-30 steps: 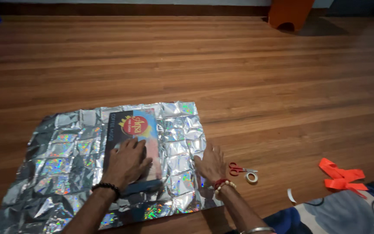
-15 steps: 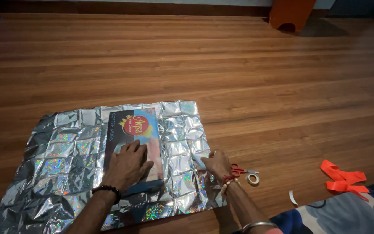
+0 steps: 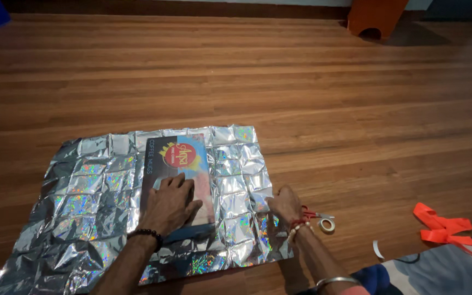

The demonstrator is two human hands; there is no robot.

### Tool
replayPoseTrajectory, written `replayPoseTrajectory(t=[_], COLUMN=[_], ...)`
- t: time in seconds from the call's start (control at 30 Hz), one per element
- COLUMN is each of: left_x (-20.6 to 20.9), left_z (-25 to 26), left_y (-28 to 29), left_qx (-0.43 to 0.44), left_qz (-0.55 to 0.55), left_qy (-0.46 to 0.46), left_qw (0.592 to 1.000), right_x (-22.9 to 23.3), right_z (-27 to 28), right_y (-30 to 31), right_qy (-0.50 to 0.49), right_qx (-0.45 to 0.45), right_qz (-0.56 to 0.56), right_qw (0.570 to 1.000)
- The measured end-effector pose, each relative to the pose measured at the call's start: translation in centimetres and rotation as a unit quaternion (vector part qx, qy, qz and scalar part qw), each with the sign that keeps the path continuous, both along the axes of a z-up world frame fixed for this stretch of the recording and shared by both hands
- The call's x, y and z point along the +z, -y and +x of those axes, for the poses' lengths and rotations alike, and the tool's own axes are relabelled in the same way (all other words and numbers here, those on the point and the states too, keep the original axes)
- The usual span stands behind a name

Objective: The person wraps a rectangular coffee mugs box with shiny red wrapping paper on a wooden floor. They fold the paper around the box, secure it with clear tape, and trim excess paper with scissors. The wrapped box is left on the floor.

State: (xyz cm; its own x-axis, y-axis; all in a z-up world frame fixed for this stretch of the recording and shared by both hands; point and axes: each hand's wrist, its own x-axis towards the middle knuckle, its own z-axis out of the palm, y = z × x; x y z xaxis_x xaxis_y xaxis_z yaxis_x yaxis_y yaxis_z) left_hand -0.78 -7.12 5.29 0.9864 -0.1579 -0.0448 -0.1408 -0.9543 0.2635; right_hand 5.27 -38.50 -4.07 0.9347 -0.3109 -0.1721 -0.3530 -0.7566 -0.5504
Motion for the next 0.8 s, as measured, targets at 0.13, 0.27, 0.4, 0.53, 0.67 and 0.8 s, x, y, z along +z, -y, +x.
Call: replayPoseTrajectory(t=[0.13, 0.27, 0.4, 0.53, 0.67, 0.8], left_x=[-0.1, -0.1, -0.3, -0.8, -0.7, -0.5], left_z=[0.1, 0.2, 0.4, 0.4, 0.5, 0.5], left_y=[0.0, 0.0, -0.1, -0.5, -0.4, -0.3], left_qx=[0.007, 0.015, 0.006, 0.001, 0.006, 0.004], left_qz=[-0.010, -0.013, -0.020, 0.003, 0.020, 0.016], left_qy=[-0.003, -0.010, 0.014, 0.012, 0.010, 0.011], left_qw=[1.000, 1.000, 1.000, 1.000, 1.000, 1.000], right_x=[0.9, 1.0, 0.8, 1.4, 4.9, 8.7], right_z=[-0.6, -0.6, -0.3, -0.8, -1.2, -1.2], right_y=[-0.4, -0.4, 0.1, -0.5, -2.5, -5.3], right_qy=[0.003, 0.015, -0.012, -0.011, 0.028, 0.006], right_qx=[0.016, -0.009, 0.040, 0.061, 0.201, 0.229], right_qz=[0.076, 0.110, 0.123, 0.256, 0.355, 0.369], right_qw=[0.997, 0.994, 0.992, 0.965, 0.913, 0.901])
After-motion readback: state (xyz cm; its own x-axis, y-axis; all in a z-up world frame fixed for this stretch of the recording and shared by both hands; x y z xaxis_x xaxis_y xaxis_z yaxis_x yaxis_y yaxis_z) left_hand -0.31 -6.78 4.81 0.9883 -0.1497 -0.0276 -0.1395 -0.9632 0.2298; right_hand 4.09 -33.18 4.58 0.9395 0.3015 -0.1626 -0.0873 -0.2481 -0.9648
